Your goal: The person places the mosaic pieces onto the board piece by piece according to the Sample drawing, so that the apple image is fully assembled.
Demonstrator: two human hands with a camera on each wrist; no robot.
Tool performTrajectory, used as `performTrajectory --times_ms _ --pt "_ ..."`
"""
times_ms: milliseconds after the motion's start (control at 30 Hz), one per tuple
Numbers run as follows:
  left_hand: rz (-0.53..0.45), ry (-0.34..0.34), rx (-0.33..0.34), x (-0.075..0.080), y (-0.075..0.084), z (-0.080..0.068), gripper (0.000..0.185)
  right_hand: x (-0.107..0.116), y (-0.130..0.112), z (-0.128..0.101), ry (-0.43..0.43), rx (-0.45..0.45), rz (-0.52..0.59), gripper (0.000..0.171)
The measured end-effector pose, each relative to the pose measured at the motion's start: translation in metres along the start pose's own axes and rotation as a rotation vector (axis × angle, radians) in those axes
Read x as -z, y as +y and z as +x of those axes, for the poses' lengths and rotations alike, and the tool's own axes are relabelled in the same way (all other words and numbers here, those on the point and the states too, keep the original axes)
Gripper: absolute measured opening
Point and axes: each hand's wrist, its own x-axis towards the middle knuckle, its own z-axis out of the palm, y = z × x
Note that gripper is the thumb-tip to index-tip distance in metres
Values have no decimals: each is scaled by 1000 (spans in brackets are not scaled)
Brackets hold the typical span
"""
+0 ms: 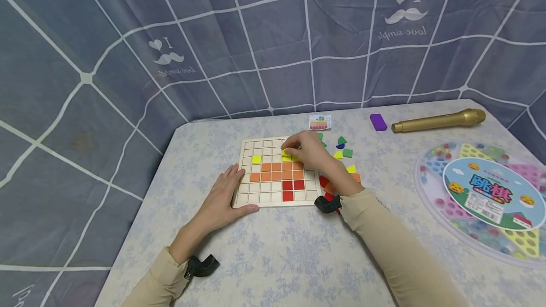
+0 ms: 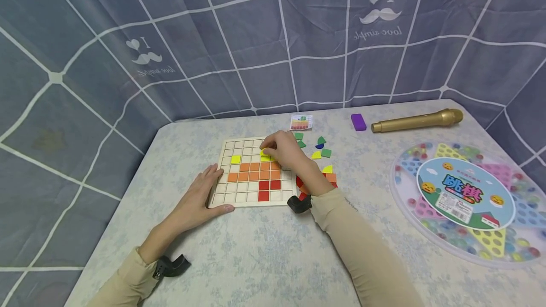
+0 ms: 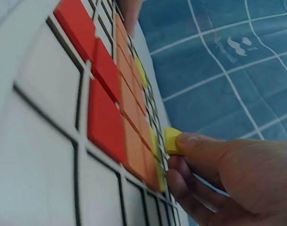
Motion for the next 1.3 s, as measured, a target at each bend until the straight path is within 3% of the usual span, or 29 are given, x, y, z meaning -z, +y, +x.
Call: performTrajectory --times_ms 200,633,833,1133,1300 --pt "0 4 -11 0 0 0 110 -17 -3 8 27 -10 28 6" --pt "-8 -3 1 2 1 -1 111 -31 -5 9 66 28 38 11" --pt "-9 -3 -1 3 2 0 111 -30 -7 6 68 34 -2 10" --pt "-3 2 -3 3 2 0 110 -33 -12 3 42 145 -146 12" --pt "-4 2 -7 3 2 0 110 -31 -14 -1 16 138 -146 15"
